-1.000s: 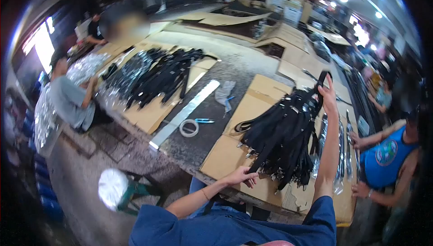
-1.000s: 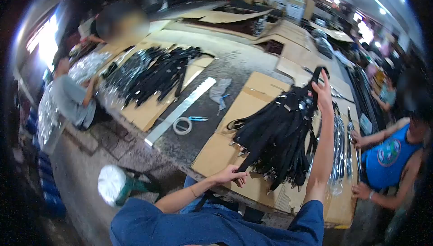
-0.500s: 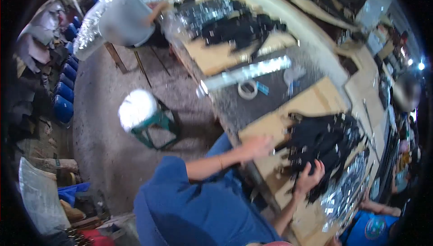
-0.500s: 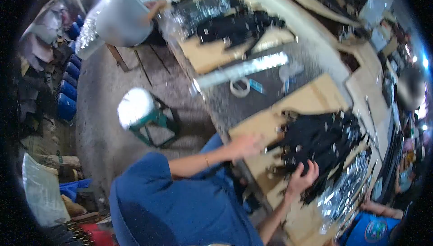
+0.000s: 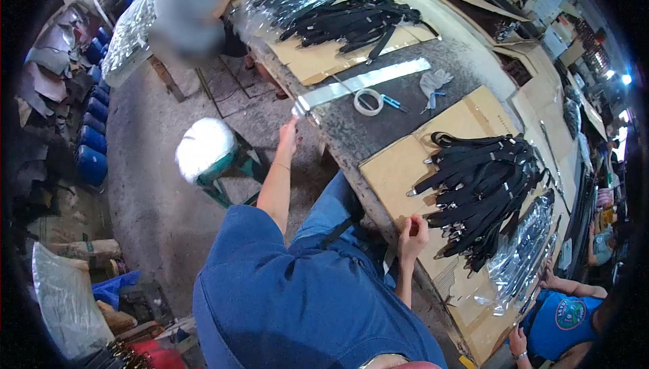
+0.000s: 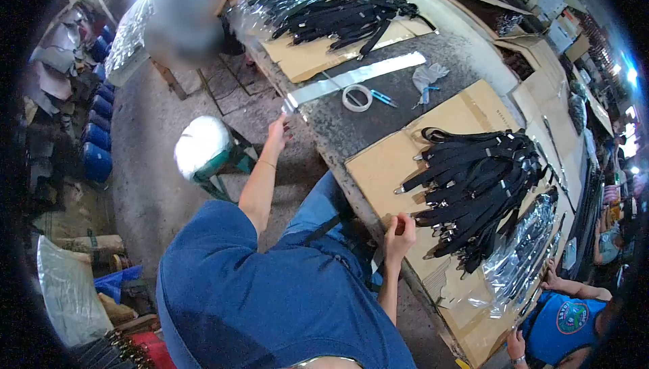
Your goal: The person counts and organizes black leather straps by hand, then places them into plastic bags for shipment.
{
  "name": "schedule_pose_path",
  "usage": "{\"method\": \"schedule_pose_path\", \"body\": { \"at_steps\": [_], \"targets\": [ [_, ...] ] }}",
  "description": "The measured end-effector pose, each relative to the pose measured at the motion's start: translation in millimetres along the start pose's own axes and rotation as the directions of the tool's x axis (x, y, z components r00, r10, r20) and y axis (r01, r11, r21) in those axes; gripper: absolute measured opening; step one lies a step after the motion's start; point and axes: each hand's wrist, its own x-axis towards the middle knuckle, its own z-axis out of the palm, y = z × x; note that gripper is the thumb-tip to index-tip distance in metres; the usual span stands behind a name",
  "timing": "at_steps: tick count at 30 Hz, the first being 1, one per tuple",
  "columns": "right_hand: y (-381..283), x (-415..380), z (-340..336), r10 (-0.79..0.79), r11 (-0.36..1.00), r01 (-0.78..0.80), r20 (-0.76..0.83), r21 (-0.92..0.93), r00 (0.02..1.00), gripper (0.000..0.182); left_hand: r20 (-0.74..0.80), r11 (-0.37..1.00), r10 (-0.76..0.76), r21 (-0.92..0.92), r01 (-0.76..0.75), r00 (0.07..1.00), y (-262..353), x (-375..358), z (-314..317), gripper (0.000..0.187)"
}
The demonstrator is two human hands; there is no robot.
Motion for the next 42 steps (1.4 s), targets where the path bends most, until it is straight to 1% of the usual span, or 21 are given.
{"method": "schedule_pose_path", "body": {
  "at_steps": [2,3,6,8,9,11,14,15,16,17,20,24,26,30,32,33,35,37,39,41,42],
  "targets": [
    [9.5,-0.7,-0.2,-0.052,0.998,0.052,-0.008,-0.038,0.999,0.011,0.178,0.958,-0.150,-0.217,0.187,0.973,-13.2,47.5,-2.1,0.042],
    [-3.2,1.6,-4.2,-0.031,0.999,0.031,0.017,-0.034,0.999,0.011,0.231,0.942,-0.200,-0.221,0.252,0.952,-8.7,47.3,-3.7,0.040],
    [-2.0,1.2,-2.5,-0.007,1.000,0.007,0.005,-0.018,1.000,0.011,0.328,0.928,-0.104,-0.307,0.210,0.939,-13.7,67.3,-5.8,0.033],
    [3.3,-1.0,1.0,0.017,1.000,-0.018,-0.037,-0.010,0.999,0.010,0.022,0.927,0.093,-0.366,-0.079,0.995,-5.6,51.3,2.9,0.026],
    [2.4,-1.8,1.2,0.018,1.000,-0.018,-0.034,-0.010,0.999,0.010,0.019,0.927,0.092,-0.366,-0.079,0.996,2.8,37.2,5.7,0.026],
    [-1.0,-0.3,2.1,0.038,0.999,-0.038,-0.044,-0.010,0.998,0.010,-0.174,0.948,0.101,-0.282,-0.148,0.980,21.0,12.1,13.2,0.022],
    [-5.0,0.6,0.6,0.032,0.999,-0.032,-0.029,-0.010,0.999,0.010,-0.210,0.974,0.173,-0.111,-0.200,0.962,20.0,15.5,11.8,0.018],
    [-4.5,0.2,0.2,0.030,1.000,-0.030,-0.025,-0.008,0.999,0.010,-0.214,0.973,0.174,-0.112,-0.201,0.961,22.0,11.1,11.9,0.018],
    [-3.8,-0.1,-0.8,0.029,1.000,-0.029,-0.012,-0.003,1.000,0.010,-0.273,0.948,0.302,0.185,-0.258,0.913,24.9,5.9,12.4,0.018],
    [-3.0,0.8,-1.8,0.026,1.000,-0.026,0.001,0.003,1.000,0.010,-0.290,0.841,0.436,0.468,-0.271,0.852,28.5,0.3,13.6,0.022],
    [-2.7,1.4,-2.5,0.010,1.000,-0.010,0.006,-0.023,1.000,0.010,-0.296,0.759,0.533,0.582,-0.292,0.793,28.8,7.5,16.3,0.028],
    [1.1,-0.6,-0.8,0.027,0.999,-0.027,-0.018,0.017,0.999,0.009,-0.244,0.654,0.539,0.724,-0.218,0.806,36.0,5.9,16.8,0.030],
    [-3.0,1.3,-1.9,0.034,0.999,-0.034,-0.019,0.015,0.999,0.009,-0.187,0.471,0.712,0.842,-0.263,0.676,31.6,11.9,16.0,0.028],
    [-4.4,1.8,-2.0,0.026,0.999,-0.025,-0.045,0.020,0.999,0.009,-0.217,0.523,0.707,0.801,-0.291,0.673,57.6,-26.8,27.4,0.024],
    [-4.4,2.6,-3.5,0.038,0.999,-0.037,-0.032,0.032,0.999,0.009,-0.091,0.352,0.835,0.846,-0.400,0.543,63.6,-27.0,24.5,0.020],
    [-3.5,2.5,-3.7,0.043,0.999,-0.042,-0.039,0.034,0.998,0.009,-0.082,0.346,0.837,0.846,-0.406,0.541,69.1,-29.2,28.4,0.020],
    [-2.1,2.8,-2.8,0.024,1.000,-0.023,-0.050,0.017,0.998,0.009,-0.195,0.543,0.770,0.699,-0.464,0.608,89.5,-41.1,38.8,0.020],
    [1.9,3.0,-1.8,0.018,1.000,-0.017,-0.059,0.017,0.998,0.009,-0.193,0.544,0.773,0.691,-0.476,0.604,118.6,-63.4,55.7,0.024],
    [0.6,2.7,-2.6,0.012,1.000,-0.011,-0.061,0.015,0.998,0.009,-0.111,0.501,0.801,0.664,-0.555,0.589,142.6,-64.8,70.5,0.027],
    [-8.9,5.0,-5.2,0.051,0.998,-0.050,-0.043,0.025,0.998,0.009,-0.124,0.530,0.789,0.633,-0.565,0.601,169.3,-62.8,91.0,0.033],
    [-8.9,4.5,-5.4,0.055,0.998,-0.054,-0.045,0.027,0.997,0.009,-0.124,0.522,0.813,0.587,-0.619,0.569,181.9,-62.4,101.3,0.034]
  ]
}}
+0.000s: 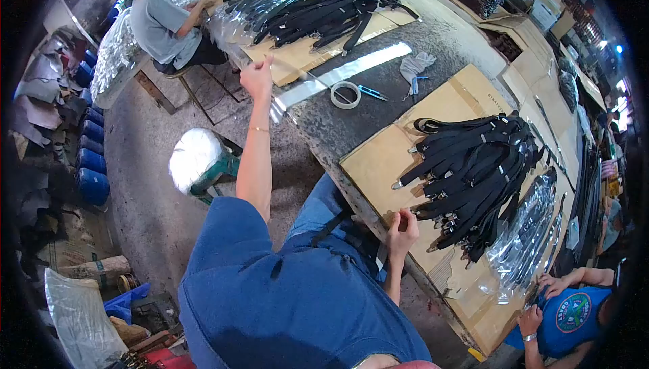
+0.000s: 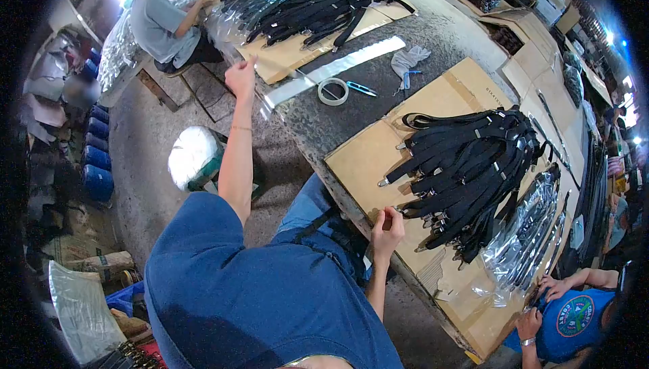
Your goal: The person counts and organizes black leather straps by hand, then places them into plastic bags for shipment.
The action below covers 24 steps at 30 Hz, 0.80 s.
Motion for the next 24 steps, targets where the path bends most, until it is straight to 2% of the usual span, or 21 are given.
{"method": "schedule_pose_path", "body": {
  "at_steps": [2,4,5,7,9,10,11,12,13,14,15,16,17,18,19,20,21,23,24],
  "targets": [
    [0.7,0.3,-0.8,0.003,1.000,-0.003,0.013,-0.002,1.000,0.010,-0.022,0.997,0.037,-0.067,-0.038,0.999,14.3,23.6,18.9,0.036],
    [0.5,1.2,-1.9,-0.018,1.000,0.018,0.006,-0.011,1.000,0.010,-0.067,0.971,0.071,-0.222,-0.084,0.995,22.5,51.8,34.1,0.034],
    [-0.1,1.3,-2.0,-0.039,0.999,0.039,0.003,-0.021,0.999,0.010,-0.064,0.971,0.076,-0.223,-0.089,0.995,26.1,61.6,35.7,0.034],
    [-3.4,2.2,-2.4,-0.034,0.999,0.034,-0.002,-0.014,0.999,0.009,-0.064,0.875,0.115,-0.465,-0.131,0.991,57.1,78.1,22.2,0.030],
    [-3.3,2.0,-4.9,-0.026,1.000,0.026,-0.006,-0.013,1.000,0.009,-0.011,0.703,-0.004,-0.712,-0.005,1.000,110.8,78.8,-23.9,0.025],
    [-2.2,2.4,-5.2,-0.035,0.999,0.035,-0.008,-0.014,0.999,0.009,-0.044,0.672,0.106,-0.733,-0.104,0.993,120.1,92.5,-50.5,0.022],
    [-1.7,3.1,-3.8,-0.041,0.999,0.041,-0.010,-0.012,0.999,0.009,-0.148,0.737,0.121,-0.648,-0.189,0.982,165.5,66.2,-98.8,0.018],
    [-1.4,3.8,-2.4,-0.031,0.999,0.031,-0.012,-0.007,0.999,0.009,-0.297,0.713,0.554,-0.313,-0.628,0.778,165.0,75.9,-143.6,0.012],
    [-0.5,4.4,-1.8,-0.022,1.000,0.022,-0.010,0.000,1.000,0.009,-0.402,0.748,0.467,-0.295,-0.595,0.787,203.3,39.6,-185.9,0.012],
    [0.3,3.4,-2.8,-0.011,1.000,0.011,-0.001,0.005,1.000,0.009,-0.463,0.713,0.542,-0.188,-0.676,0.701,223.4,15.4,-219.7,0.013],
    [-0.9,4.2,-2.6,-0.003,1.000,0.003,0.007,-0.001,1.000,0.009,-0.402,0.696,0.513,-0.323,-0.642,0.759,235.1,-11.0,-244.5,0.015],
    [-1.8,4.2,-2.1,0.052,0.998,-0.053,0.025,0.034,0.998,0.009,-0.064,0.586,0.678,-0.554,-0.591,0.732,218.6,-14.8,-286.3,0.019],
    [0.2,3.7,-3.7,0.105,0.992,-0.108,0.045,0.067,0.993,0.009,-0.210,0.346,0.871,-0.378,-0.859,0.443,229.8,-53.4,-264.8,0.031],
    [20.6,1.4,-1.4,0.137,0.975,-0.149,0.085,0.165,0.987,0.011,0.357,0.339,0.927,-0.660,-0.670,0.117,245.2,-60.4,-260.4,0.037],
    [10.5,7.2,-6.1,0.215,0.911,-0.259,0.165,0.321,0.963,0.017,0.625,0.495,0.659,-0.779,-0.384,-0.418,260.5,-66.7,-254.7,0.042],
    [-8.9,17.4,-14.7,0.084,0.947,-0.144,0.210,0.288,0.974,0.026,0.501,0.377,0.686,-0.865,-0.330,-0.528,245.9,-91.9,-225.8,0.045],
    [-31.7,28.3,-24.4,-0.034,0.966,-0.031,0.245,0.256,0.969,0.035,0.563,0.567,0.550,-0.794,-0.218,-0.617,226.1,-111.8,-201.9,0.044],
    [-84.2,41.9,-28.7,-0.263,0.794,0.023,0.310,0.607,0.914,0.053,0.666,0.711,0.469,-0.674,-0.199,-0.580,196.1,-160.3,-163.5,0.040],
    [-96.4,44.4,-26.9,-0.361,0.743,0.010,0.387,0.669,0.848,0.059,0.710,0.707,0.495,-0.664,-0.243,-0.501,182.8,-179.3,-150.5,0.036]
  ]
}}
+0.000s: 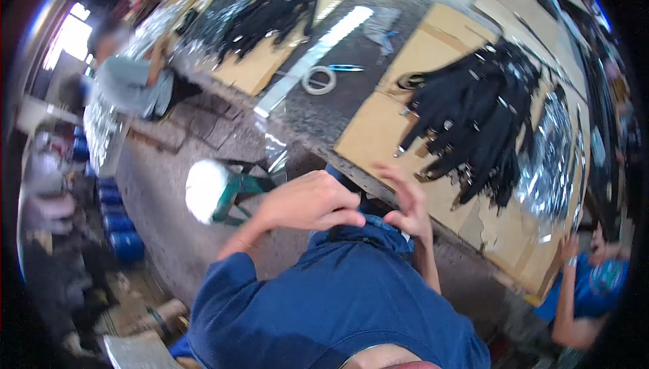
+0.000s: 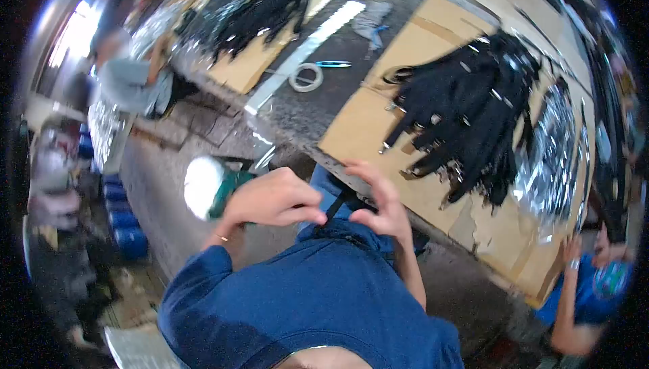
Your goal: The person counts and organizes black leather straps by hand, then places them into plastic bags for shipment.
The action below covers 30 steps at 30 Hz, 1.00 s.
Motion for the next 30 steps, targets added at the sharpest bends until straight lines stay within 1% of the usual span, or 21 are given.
{"method": "schedule_pose_path", "body": {
  "at_steps": [1,2,3,4,5,7,8,9,11,12,15,16,18,19,21,23,25,26,27,29,30],
  "targets": [
    [-4.6,2.7,5.5,-0.035,0.997,0.024,0.141,0.077,0.989,0.065,-0.096,0.999,-0.027,0.032,0.030,0.995,-10.1,9.8,15.3,0.031],
    [-3.2,-8.6,14.2,0.150,0.977,-0.167,0.131,0.134,0.980,0.059,-0.056,1.000,0.008,0.028,-0.007,0.998,-15.8,17.7,26.8,0.031],
    [5.1,-15.2,27.5,0.251,0.917,-0.229,-0.027,0.325,0.967,0.040,-0.189,0.997,-0.054,-0.060,0.044,0.980,-19.6,23.6,37.7,0.029],
    [17.2,-24.4,25.6,0.359,0.883,-0.306,-0.092,0.356,0.929,0.030,-0.319,0.984,-0.135,-0.155,0.089,0.938,-24.1,29.3,45.2,0.027],
    [25.3,-31.5,23.0,0.462,0.838,-0.376,-0.145,0.396,0.875,0.020,-0.304,0.984,-0.122,-0.161,0.075,0.945,-29.8,34.8,50.4,0.027],
    [28.1,-35.6,16.4,0.518,0.834,-0.414,-0.259,0.366,0.815,0.011,-0.445,0.953,-0.301,-0.104,0.285,0.844,-37.8,39.9,59.9,0.020],
    [30.2,-36.4,13.3,0.490,0.854,-0.387,-0.289,0.346,0.822,0.011,-0.382,0.910,-0.408,-0.237,0.339,0.829,-40.7,42.9,60.4,0.017],
    [32.2,-37.4,10.9,0.480,0.865,-0.382,-0.319,0.325,0.817,0.011,-0.370,0.908,-0.412,-0.243,0.341,0.833,-44.7,45.9,64.4,0.017],
    [27.6,-35.0,7.0,0.495,0.865,-0.418,-0.333,0.279,0.803,0.010,-0.344,0.802,-0.452,-0.561,0.206,0.823,-55.3,54.1,77.4,0.018],
    [30.2,-33.7,5.7,0.496,0.865,-0.418,-0.337,0.279,0.801,0.010,-0.313,0.747,-0.466,-0.640,0.179,0.827,-60.0,57.2,82.5,0.018],
    [41.0,-33.6,4.1,0.464,0.884,-0.417,-0.303,0.211,0.832,0.010,-0.303,0.665,-0.551,-0.723,0.189,0.777,-73.3,61.5,94.7,0.015],
    [43.5,-33.4,4.4,0.479,0.874,-0.419,-0.289,0.248,0.829,0.010,-0.300,0.665,-0.548,-0.723,0.189,0.781,-77.5,62.5,98.4,0.015],
    [49.8,-33.2,4.0,0.491,0.864,-0.418,-0.287,0.281,0.822,0.010,-0.353,0.664,-0.591,-0.723,0.190,0.725,-82.4,65.8,104.0,0.013],
    [53.4,-33.5,4.1,0.497,0.858,-0.415,-0.282,0.304,0.821,0.010,-0.347,0.664,-0.584,-0.724,0.186,0.734,-82.1,67.7,104.3,0.013],
    [58.4,-35.0,3.4,0.500,0.854,-0.410,-0.292,0.321,0.815,0.011,-0.354,0.662,-0.630,-0.710,0.240,0.691,-79.8,70.7,101.9,0.012],
    [60.9,-35.3,1.8,0.540,0.832,-0.453,-0.279,0.320,0.794,0.010,-0.344,0.653,-0.632,-0.719,0.238,0.695,-90.4,71.9,109.1,0.013],
    [55.9,-30.5,-0.7,0.547,0.832,-0.461,-0.311,0.309,0.778,0.010,-0.376,0.679,-0.661,-0.668,0.304,0.649,-99.4,74.4,112.2,0.015],
    [59.4,-31.3,-3.0,0.526,0.841,-0.433,-0.300,0.324,0.796,0.011,-0.329,0.670,-0.698,-0.612,0.420,0.636,-103.2,74.9,110.5,0.019],
    [61.0,-31.8,-4.5,0.505,0.848,-0.406,-0.287,0.340,0.814,0.011,-0.323,0.674,-0.691,-0.610,0.416,0.647,-98.1,79.7,108.9,0.019],
    [60.8,-30.2,-6.2,0.511,0.851,-0.416,-0.321,0.321,0.798,0.011,-0.346,0.559,-0.590,-0.827,0.061,0.730,-87.2,89.5,105.9,0.019],
    [61.1,-29.5,-7.3,0.527,0.842,-0.434,-0.316,0.321,0.788,0.011,-0.294,0.538,-0.584,-0.838,0.089,0.757,-92.4,89.2,108.3,0.020]
  ]
}}
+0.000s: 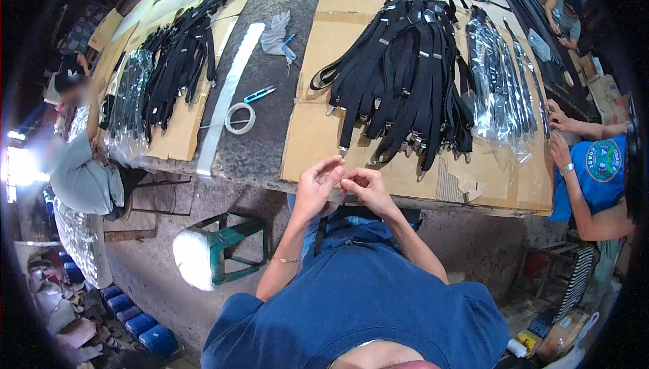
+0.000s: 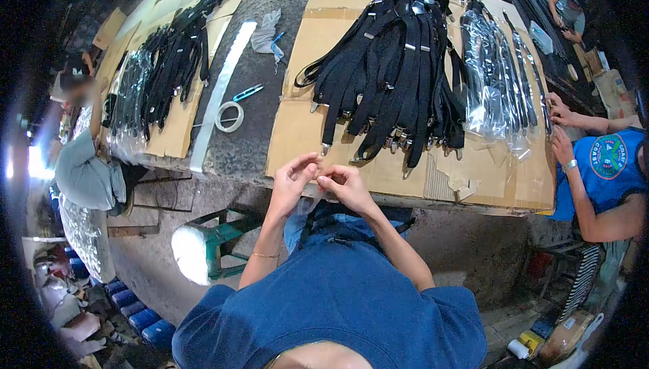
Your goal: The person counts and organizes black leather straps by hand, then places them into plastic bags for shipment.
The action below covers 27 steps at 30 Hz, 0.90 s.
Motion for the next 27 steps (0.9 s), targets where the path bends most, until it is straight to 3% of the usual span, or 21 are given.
{"method": "schedule_pose_path", "body": {
  "at_steps": [3,11,15,17,19,20,23,25,27],
  "targets": [
    [-0.2,2.6,0.3,0.004,1.000,-0.004,-0.001,0.013,1.000,0.011,0.062,0.989,-0.058,0.142,0.048,0.996,-6.3,2.4,-8.5,0.020],
    [8.1,9.1,-0.7,0.020,0.999,-0.021,-0.019,-0.029,1.000,0.013,-0.121,0.986,-0.005,0.165,0.025,0.993,-5.1,5.0,-5.1,0.011],
    [6.8,10.1,-0.4,0.020,0.997,-0.019,0.016,-0.071,1.000,0.012,-0.181,0.952,-0.005,0.299,0.060,0.983,-10.6,11.5,-13.9,0.014],
    [3.6,10.2,0.7,0.023,1.000,-0.023,-0.009,0.016,1.000,0.012,-0.187,0.936,-0.019,0.341,0.083,0.982,-16.7,16.4,-18.3,0.015],
    [8.5,11.0,-1.7,0.020,0.999,-0.020,-0.007,0.034,1.000,0.011,-0.070,0.994,0.081,0.084,-0.075,0.994,-10.8,15.5,-14.0,0.031],
    [9.7,11.0,-2.6,0.010,0.999,-0.010,-0.006,0.039,1.000,0.011,0.031,0.997,0.044,0.069,-0.046,0.999,-16.9,18.5,-19.3,0.045],
    [11.9,9.5,-4.1,0.009,0.999,-0.009,-0.003,0.047,1.000,0.010,0.094,0.991,-0.090,-0.087,0.098,0.991,-13.4,18.5,-18.2,0.055],
    [11.1,9.6,-3.3,0.009,0.999,-0.008,-0.006,0.046,1.000,0.009,0.076,0.992,-0.086,-0.083,0.092,0.993,-18.0,18.8,-15.2,0.061],
    [9.7,8.3,-2.5,-0.015,0.998,0.016,-0.008,0.057,1.000,0.008,-0.095,0.993,0.012,-0.115,-0.023,0.995,-18.3,18.0,-9.3,0.064]
  ]
}}
